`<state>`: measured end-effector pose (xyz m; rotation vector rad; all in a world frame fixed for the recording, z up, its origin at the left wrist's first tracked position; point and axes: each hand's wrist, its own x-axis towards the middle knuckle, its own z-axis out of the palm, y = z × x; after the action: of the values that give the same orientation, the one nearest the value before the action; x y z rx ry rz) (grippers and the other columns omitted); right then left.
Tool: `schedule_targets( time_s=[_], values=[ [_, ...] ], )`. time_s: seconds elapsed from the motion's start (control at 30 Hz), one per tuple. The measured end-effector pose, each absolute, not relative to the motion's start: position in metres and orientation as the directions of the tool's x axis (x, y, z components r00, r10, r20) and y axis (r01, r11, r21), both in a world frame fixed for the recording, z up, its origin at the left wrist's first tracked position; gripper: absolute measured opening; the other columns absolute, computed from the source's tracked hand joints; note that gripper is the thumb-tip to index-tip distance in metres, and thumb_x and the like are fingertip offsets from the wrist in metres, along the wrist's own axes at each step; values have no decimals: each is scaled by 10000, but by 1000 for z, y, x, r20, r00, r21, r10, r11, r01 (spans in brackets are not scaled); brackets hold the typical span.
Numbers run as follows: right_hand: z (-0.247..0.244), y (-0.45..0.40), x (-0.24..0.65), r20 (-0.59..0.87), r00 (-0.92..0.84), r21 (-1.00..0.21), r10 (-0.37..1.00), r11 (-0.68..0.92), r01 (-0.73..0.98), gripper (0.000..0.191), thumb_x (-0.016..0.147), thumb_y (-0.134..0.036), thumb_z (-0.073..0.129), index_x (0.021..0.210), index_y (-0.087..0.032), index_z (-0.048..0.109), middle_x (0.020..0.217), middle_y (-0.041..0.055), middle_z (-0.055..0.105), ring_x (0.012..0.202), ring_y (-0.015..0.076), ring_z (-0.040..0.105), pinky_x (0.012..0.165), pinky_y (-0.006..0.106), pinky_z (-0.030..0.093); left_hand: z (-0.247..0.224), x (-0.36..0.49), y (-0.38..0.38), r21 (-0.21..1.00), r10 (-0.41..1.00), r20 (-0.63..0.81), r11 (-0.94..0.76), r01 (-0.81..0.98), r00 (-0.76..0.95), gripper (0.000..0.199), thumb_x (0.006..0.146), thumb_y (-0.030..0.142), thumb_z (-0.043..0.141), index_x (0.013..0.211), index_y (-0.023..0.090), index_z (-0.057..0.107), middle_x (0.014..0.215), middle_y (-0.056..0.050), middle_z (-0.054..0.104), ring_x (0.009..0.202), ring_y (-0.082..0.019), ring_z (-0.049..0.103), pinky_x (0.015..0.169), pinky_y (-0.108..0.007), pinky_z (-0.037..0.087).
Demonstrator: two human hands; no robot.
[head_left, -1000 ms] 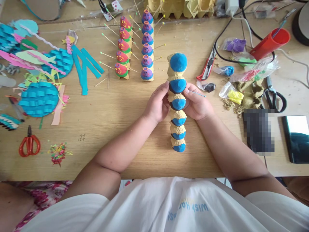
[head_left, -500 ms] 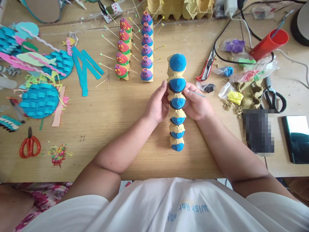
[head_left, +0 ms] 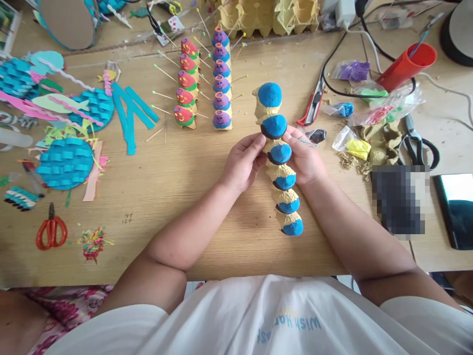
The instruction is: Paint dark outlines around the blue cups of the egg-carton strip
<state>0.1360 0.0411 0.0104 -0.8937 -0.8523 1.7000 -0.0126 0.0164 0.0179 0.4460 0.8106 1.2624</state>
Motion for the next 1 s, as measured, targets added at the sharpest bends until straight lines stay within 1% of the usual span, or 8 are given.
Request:
schedule_targets(
  time_s=[0.17, 0.3, 0.4, 0.47, 0.57, 0.73, 0.87, 1.0],
  values=[
    [13, 40, 134, -157, -239, -851, 958, -254, -460, 307, 843, -498, 871, 996, -257, 756, 946, 14, 810, 899, 202, 771, 812, 369, 677, 15, -13, 17, 710, 952, -292, 281, -646, 94, 162, 954, 356, 843, 907, 231, 752, 838, 37, 784, 716, -97, 739, 662, -198, 597],
    [8, 42, 132, -105, -168, -873, 980, -172, -456, 371, 840, -577, 873, 1054, -291, 773, 937, 20, 785, 911, 208, 760, 759, 357, 649, 15, -14, 17, 698, 958, -279, 251, -671, 68, 143, 997, 327, 785, 884, 240, 773, 809, 26, 782, 696, -111, 734, 629, -215, 567],
    [5, 44, 134, -52, -59, -899, 997, -72, -432, 395, 887, -656, 806, 1115, -337, 757, 906, 7, 736, 878, 188, 732, 690, 321, 595, 16, -16, 19, 656, 939, -330, 298, -694, 91, 214, 973, 479, 796, 904, 278, 770, 817, 12, 798, 810, -180, 795, 698, -289, 597],
    [5, 45, 136, -18, -29, -905, 999, -28, -424, 393, 911, -686, 765, 1085, -334, 738, 834, -2, 679, 798, 166, 686, 648, 304, 559, 19, -18, 19, 626, 921, -367, 347, -698, 129, 298, 955, 600, 774, 932, 303, 770, 847, 3, 811, 916, -220, 818, 781, -339, 621],
    [10, 45, 140, 10, -72, -900, 997, -22, -434, 395, 930, -692, 739, 965, -303, 683, 715, -21, 563, 683, 146, 596, 604, 292, 528, 22, -20, 19, 618, 905, -398, 384, -686, 148, 351, 962, 658, 732, 920, 311, 767, 844, -2, 804, 975, -235, 815, 845, -366, 624],
    [23, 40, 138, 33, -225, -886, 974, -76, -458, 472, 847, -702, 822, 871, -266, 643, 623, -55, 446, 572, 119, 459, 527, 266, 455, 22, -21, 19, 635, 900, -400, 409, -656, 174, 326, 975, 595, 742, 843, 296, 750, 786, 6, 767, 900, -210, 791, 811, -339, 607],
    [25, 37, 135, 50, -240, -885, 970, -68, -460, 469, 815, -666, 873, 924, -265, 656, 596, -80, 440, 537, 103, 400, 500, 244, 396, 19, -20, 18, 631, 888, -414, 438, -640, 200, 372, 931, 650, 757, 818, 296, 741, 789, -5, 772, 880, -233, 795, 798, -363, 612],
    [20, 37, 134, 57, -165, -904, 985, -19, -428, 444, 829, -622, 888, 921, -270, 633, 641, -75, 530, 565, 99, 453, 526, 234, 397, 19, -19, 18, 600, 862, -439, 491, -632, 252, 427, 847, 755, 765, 846, 329, 748, 778, -36, 786, 921, -313, 808, 837, -447, 622]
  ],
)
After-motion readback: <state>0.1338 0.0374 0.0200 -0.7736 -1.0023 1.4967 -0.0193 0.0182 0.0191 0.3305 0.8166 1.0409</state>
